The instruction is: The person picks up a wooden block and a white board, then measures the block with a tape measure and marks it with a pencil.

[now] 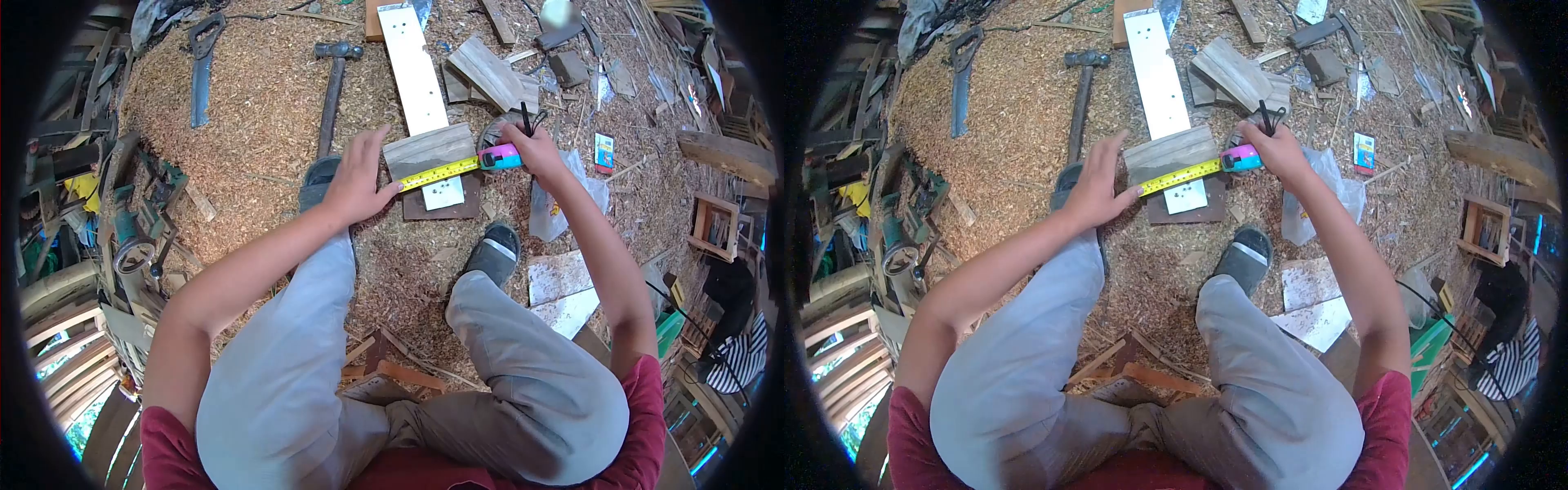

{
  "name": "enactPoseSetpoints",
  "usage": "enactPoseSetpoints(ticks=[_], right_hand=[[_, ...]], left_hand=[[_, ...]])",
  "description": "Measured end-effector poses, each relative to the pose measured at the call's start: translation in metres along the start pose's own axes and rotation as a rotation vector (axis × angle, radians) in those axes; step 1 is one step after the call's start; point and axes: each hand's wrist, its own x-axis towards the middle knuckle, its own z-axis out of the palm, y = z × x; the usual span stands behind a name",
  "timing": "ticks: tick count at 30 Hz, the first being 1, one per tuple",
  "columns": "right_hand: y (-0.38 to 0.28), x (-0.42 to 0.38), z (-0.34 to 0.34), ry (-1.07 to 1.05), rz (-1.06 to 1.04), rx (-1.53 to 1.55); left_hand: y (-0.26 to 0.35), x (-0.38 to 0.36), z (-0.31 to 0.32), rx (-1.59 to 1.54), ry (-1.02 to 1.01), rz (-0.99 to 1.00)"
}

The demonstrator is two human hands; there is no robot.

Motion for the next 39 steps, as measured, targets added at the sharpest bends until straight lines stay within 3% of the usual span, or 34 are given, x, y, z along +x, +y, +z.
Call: enactPoseSetpoints(ticks=[8,12,15,19,28,39], right_hand=[[0.011,0.010,-0.007,0.007,0.020,0.102],[0.009,0.004,-0.004,0.011,0.006,0.150],[0.019,0.006,-0.003,0.001,-0.029,0.232],[0.027,0.006,-0.005,-0.001,-0.033,0.290],[0.014,-0.007,-0.015,-0.107,0.037,0.328],[0.026,-0.013,-0.025,-0.051,-0.014,0.290]], left_hand=[[0.029,0.073,-0.026,0.452,-0.278,0.525],[0.058,0.101,-0.030,0.588,-0.455,0.679],[0.073,0.115,-0.029,0.687,-0.614,0.643],[0.076,0.113,-0.028,0.718,-0.666,0.585],[0.069,0.114,-0.025,0.565,-0.694,0.521],[0.072,0.111,-0.026,0.539,-0.670,0.527]])
